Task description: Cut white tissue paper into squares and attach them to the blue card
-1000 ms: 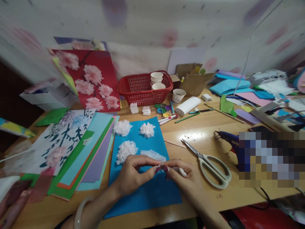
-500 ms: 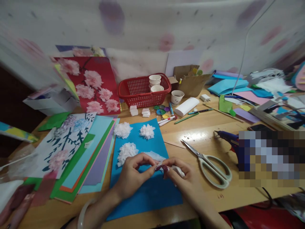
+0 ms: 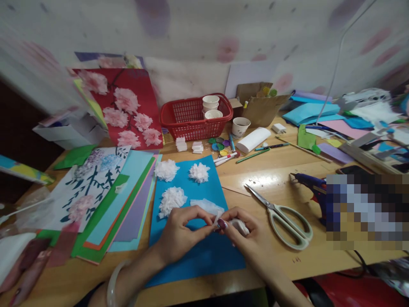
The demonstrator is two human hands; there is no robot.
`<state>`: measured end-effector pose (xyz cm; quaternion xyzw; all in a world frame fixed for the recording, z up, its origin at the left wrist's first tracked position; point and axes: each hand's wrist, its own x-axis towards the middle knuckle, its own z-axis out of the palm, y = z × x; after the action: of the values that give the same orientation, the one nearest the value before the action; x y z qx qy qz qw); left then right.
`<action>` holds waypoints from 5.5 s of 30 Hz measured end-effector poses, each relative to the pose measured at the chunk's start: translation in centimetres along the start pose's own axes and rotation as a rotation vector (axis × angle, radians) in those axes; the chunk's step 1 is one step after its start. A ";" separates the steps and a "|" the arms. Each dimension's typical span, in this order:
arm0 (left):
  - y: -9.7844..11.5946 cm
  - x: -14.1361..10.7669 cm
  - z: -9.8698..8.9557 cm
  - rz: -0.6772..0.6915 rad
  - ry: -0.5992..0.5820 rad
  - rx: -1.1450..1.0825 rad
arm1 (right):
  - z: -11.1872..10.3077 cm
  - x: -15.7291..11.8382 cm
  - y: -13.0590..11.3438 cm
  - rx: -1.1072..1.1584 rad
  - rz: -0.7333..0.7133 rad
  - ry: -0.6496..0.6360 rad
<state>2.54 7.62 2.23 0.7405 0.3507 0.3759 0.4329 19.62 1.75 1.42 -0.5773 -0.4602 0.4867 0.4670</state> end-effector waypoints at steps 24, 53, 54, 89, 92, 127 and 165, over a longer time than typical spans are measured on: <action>0.0 -0.3 0.0 0.043 -0.025 0.067 | 0.0 0.2 -0.7 -0.047 -0.036 -0.009; -2.0 1.2 -0.1 -0.535 0.140 -0.265 | -0.4 0.6 1.0 0.224 0.147 0.084; -2.0 1.2 0.0 -0.561 0.110 -0.241 | -0.3 0.6 1.1 0.241 0.149 0.079; -0.6 0.2 0.9 -0.518 0.148 -0.527 | 0.0 0.2 0.1 0.125 0.118 0.055; -0.8 0.5 0.7 -0.515 0.221 -0.536 | -0.2 0.3 0.4 0.119 0.103 0.065; -0.1 -0.5 0.9 0.224 0.096 0.040 | -0.1 0.4 0.9 0.245 0.134 0.091; -0.8 -0.5 1.1 0.428 0.213 0.222 | 0.1 0.4 0.5 0.029 0.041 -0.021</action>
<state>3.09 7.10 1.05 0.7970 0.2690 0.4940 0.2201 19.59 2.14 0.86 -0.5747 -0.4461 0.5087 0.4604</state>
